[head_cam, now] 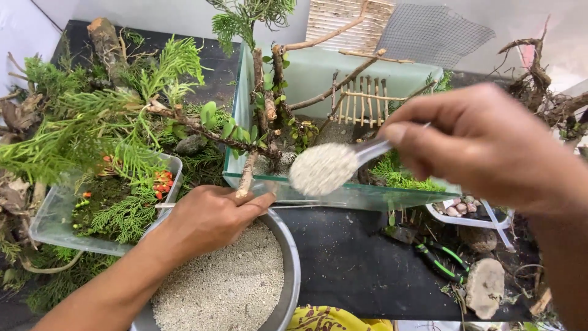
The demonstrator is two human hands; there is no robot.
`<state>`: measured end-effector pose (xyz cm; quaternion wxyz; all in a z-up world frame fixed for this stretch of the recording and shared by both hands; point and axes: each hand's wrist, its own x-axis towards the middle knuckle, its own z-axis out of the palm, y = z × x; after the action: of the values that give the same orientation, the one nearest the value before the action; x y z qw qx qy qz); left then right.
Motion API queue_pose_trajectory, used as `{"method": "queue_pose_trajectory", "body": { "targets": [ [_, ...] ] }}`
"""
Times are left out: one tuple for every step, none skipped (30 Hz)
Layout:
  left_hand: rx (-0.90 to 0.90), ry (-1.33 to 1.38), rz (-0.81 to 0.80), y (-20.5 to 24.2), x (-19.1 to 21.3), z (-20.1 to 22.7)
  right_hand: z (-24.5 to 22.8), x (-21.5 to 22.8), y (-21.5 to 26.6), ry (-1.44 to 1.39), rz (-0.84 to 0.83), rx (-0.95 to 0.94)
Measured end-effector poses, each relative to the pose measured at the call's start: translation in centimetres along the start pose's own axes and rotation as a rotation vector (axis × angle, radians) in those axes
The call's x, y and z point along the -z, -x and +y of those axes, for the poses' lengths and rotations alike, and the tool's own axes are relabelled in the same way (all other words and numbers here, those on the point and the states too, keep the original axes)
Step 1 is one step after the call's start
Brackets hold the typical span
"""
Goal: Assembling a decorative terrarium by arranging plants and wood pieces with tweezers and pouring sand with a spoon.
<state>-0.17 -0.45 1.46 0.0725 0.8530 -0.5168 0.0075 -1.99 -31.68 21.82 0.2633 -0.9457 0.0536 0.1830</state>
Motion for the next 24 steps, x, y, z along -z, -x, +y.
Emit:
{"method": "queue_pose_trajectory", "body": {
  "targets": [
    [0.001,0.006,-0.007,-0.1,0.1,0.1,0.6,0.8,-0.2,-0.019,0.044,-0.011],
    [-0.001,0.007,-0.008,0.0,0.1,0.1,1.0,1.1,-0.6,-0.021,0.044,-0.013],
    [-0.007,-0.014,0.026,0.0,0.0,0.1,1.4,1.6,-0.9,-0.154,0.092,0.019],
    [-0.012,-0.035,0.059,-0.1,-0.1,0.0,1.7,2.0,-1.3,-0.29,0.14,0.052],
    [-0.013,-0.036,0.06,0.0,-0.3,0.0,2.0,2.5,-1.7,-0.29,0.142,0.052],
    [-0.004,-0.012,0.041,0.1,-0.4,-0.1,2.3,2.9,-2.0,-0.278,0.179,0.009],
    [0.006,0.012,0.022,0.1,-0.6,-0.1,2.6,3.4,-2.4,-0.265,0.215,-0.033],
    [0.006,0.011,0.023,0.2,-0.7,-0.2,3.3,3.8,-3.1,-0.265,0.216,-0.032],
    [0.009,-0.015,0.008,0.2,-0.8,-0.2,4.1,4.1,-3.8,-0.282,0.23,-0.033],
    [0.012,-0.041,-0.007,0.3,-0.9,-0.2,4.9,4.5,-4.4,-0.3,0.244,-0.034],
    [0.012,-0.041,-0.009,0.3,-1.1,-0.3,5.9,4.7,-5.2,-0.302,0.243,-0.034],
    [0.017,-0.045,-0.006,0.3,-1.2,-0.3,6.8,5.0,-5.9,-0.307,0.255,-0.007],
    [0.021,-0.048,-0.005,0.4,-1.4,-0.3,7.8,5.2,-6.7,-0.313,0.267,0.02],
    [0.021,-0.048,-0.007,0.4,-1.4,-0.3,8.3,5.3,-7.2,-0.315,0.266,0.019],
    [0.023,-0.045,-0.001,0.5,-1.4,-0.3,8.8,5.4,-7.7,-0.314,0.274,0.009],
    [0.025,-0.042,0.005,0.6,-1.5,-0.3,9.3,5.5,-8.2,-0.314,0.282,-0.001],
    [0.024,-0.041,0.002,0.7,-1.7,-0.4,9.7,5.5,-8.5,-0.316,0.281,-0.003],
    [0.026,-0.022,0.023,0.8,-1.9,-0.5,10.1,5.6,-8.8,-0.323,0.278,-0.003],
    [0.027,-0.004,0.044,1.0,-2.1,-0.5,10.4,5.6,-9.1,-0.33,0.275,-0.002],
    [0.027,-0.002,0.042,1.0,-2.3,-0.5,10.6,5.4,-9.3,-0.332,0.274,-0.004],
    [0.034,-0.006,0.033,1.1,-2.4,-0.6,10.7,5.2,-9.4,-0.314,0.287,-0.008],
    [0.042,-0.009,0.025,1.2,-2.5,-0.6,10.8,5.1,-9.5,-0.296,0.3,-0.011],
    [0.042,-0.009,0.023,1.2,-2.5,-0.6,11.0,5.0,-9.7,-0.297,0.299,-0.012],
    [0.038,-0.006,0.027,1.2,-2.4,-0.6,11.1,4.9,-9.8,-0.303,0.288,-0.021]
  ]
}}
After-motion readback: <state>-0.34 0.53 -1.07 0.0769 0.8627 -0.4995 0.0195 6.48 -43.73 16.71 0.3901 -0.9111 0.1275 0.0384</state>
